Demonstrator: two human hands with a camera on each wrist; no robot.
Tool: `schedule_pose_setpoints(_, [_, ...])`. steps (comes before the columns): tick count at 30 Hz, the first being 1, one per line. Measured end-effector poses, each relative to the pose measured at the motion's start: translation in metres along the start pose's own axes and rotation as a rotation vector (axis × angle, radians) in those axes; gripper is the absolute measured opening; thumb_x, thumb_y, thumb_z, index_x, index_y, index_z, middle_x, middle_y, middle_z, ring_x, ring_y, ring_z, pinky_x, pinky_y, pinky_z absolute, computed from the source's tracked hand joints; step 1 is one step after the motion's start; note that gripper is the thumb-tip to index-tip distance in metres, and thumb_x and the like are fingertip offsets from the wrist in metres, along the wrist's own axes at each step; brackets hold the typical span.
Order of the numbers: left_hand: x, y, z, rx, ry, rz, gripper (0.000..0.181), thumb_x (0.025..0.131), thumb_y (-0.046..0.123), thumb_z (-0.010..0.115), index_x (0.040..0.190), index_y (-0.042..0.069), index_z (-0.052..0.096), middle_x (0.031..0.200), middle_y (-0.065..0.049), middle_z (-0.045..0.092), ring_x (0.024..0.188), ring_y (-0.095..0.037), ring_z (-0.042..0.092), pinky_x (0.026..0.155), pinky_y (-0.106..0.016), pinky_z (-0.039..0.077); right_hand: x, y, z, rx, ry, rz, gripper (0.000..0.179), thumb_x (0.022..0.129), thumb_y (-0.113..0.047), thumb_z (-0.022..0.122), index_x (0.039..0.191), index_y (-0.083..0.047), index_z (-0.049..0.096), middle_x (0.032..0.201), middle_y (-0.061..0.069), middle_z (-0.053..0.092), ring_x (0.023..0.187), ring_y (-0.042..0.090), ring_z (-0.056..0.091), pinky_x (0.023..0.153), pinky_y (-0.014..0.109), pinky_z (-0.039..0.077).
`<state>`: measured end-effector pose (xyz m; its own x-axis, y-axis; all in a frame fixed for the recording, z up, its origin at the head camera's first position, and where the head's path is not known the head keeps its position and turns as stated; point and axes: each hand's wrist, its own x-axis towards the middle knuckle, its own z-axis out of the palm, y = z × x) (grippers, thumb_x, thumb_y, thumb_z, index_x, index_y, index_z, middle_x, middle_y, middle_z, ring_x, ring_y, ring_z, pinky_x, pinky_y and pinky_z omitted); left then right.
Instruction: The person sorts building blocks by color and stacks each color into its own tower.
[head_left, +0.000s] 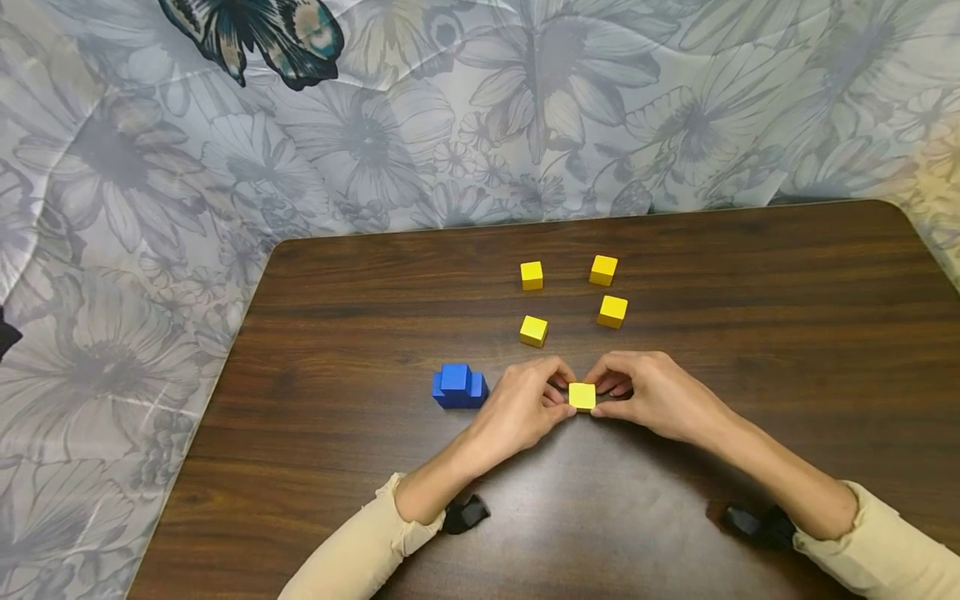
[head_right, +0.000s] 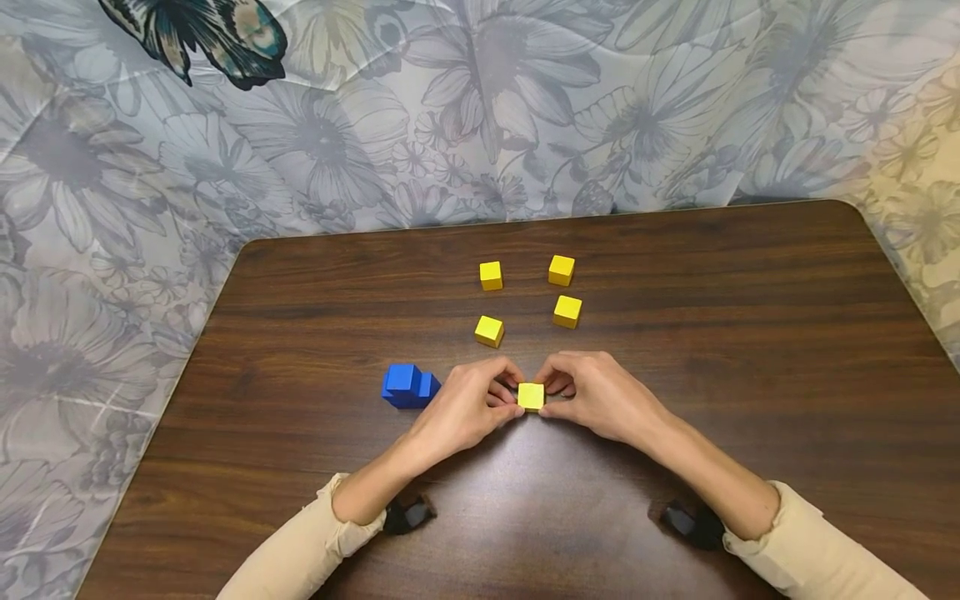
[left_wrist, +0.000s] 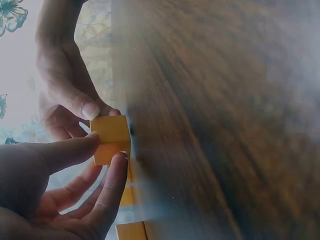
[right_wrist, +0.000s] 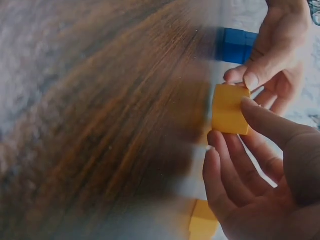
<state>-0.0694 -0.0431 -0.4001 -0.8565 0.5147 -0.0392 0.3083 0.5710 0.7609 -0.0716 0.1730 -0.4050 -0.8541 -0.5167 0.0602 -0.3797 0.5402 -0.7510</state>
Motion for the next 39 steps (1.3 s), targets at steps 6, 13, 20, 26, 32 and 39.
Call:
schedule_pose_setpoints(6, [0.004,-0.002,0.0,-0.022,-0.016,-0.032,0.026,0.084,0.005,0.08,0.106,0.007,0.066,0.1,-0.004,0.068,0.078,0.002,0.063,0.067,-0.01,0.05,0.002,0.002,0.0,-0.009,-0.002,0.012,0.028,0.077,-0.006,0.086,0.098,-0.016,0.071,0.09,-0.008,0.069,0.081,0.01,0.068,0.071,0.027,0.057])
schedule_pose_setpoints(13, [0.006,-0.005,-0.002,-0.094,-0.053,-0.12,0.028,0.084,0.005,0.079,0.109,0.009,0.066,0.102,-0.002,0.068,0.081,-0.002,0.066,0.069,-0.014,0.052,0.004,0.002,0.001,-0.003,-0.012,0.018,0.027,0.077,-0.007,0.085,0.099,-0.015,0.071,0.088,-0.009,0.07,0.08,0.007,0.068,0.07,0.027,0.056])
schedule_pose_setpoints(20, [0.008,-0.006,-0.001,-0.094,-0.037,-0.144,0.028,0.085,0.006,0.079,0.109,0.01,0.066,0.102,0.0,0.068,0.081,-0.001,0.065,0.068,-0.015,0.051,0.005,0.002,0.002,-0.008,-0.015,0.032,0.026,0.077,-0.008,0.085,0.098,-0.016,0.071,0.088,-0.01,0.069,0.08,0.006,0.067,0.07,0.026,0.056])
schedule_pose_setpoints(26, [0.007,-0.006,0.001,-0.112,-0.021,-0.174,0.028,0.085,0.006,0.079,0.109,0.012,0.066,0.104,0.002,0.067,0.08,0.0,0.064,0.068,-0.016,0.051,0.005,0.003,0.001,0.003,-0.025,0.051,0.027,0.078,-0.007,0.085,0.1,-0.014,0.07,0.089,-0.008,0.069,0.081,0.009,0.068,0.071,0.026,0.056])
schedule_pose_setpoints(32, [0.007,-0.006,0.001,-0.105,-0.024,-0.181,0.027,0.086,0.008,0.079,0.109,0.014,0.066,0.106,0.003,0.068,0.08,0.0,0.063,0.069,-0.017,0.051,0.007,0.004,-0.004,0.013,-0.037,0.044,0.032,0.077,-0.007,0.086,0.106,-0.009,0.07,0.095,-0.003,0.07,0.084,0.013,0.069,0.073,0.026,0.057])
schedule_pose_setpoints(39, [0.006,-0.005,0.001,-0.109,-0.028,-0.18,0.027,0.086,0.009,0.079,0.108,0.015,0.065,0.106,0.004,0.067,0.081,0.0,0.063,0.07,-0.017,0.051,0.012,0.001,-0.022,-0.038,0.006,0.03,0.035,0.077,-0.01,0.086,0.108,-0.007,0.07,0.101,0.001,0.071,0.086,0.013,0.069,0.074,0.031,0.057])
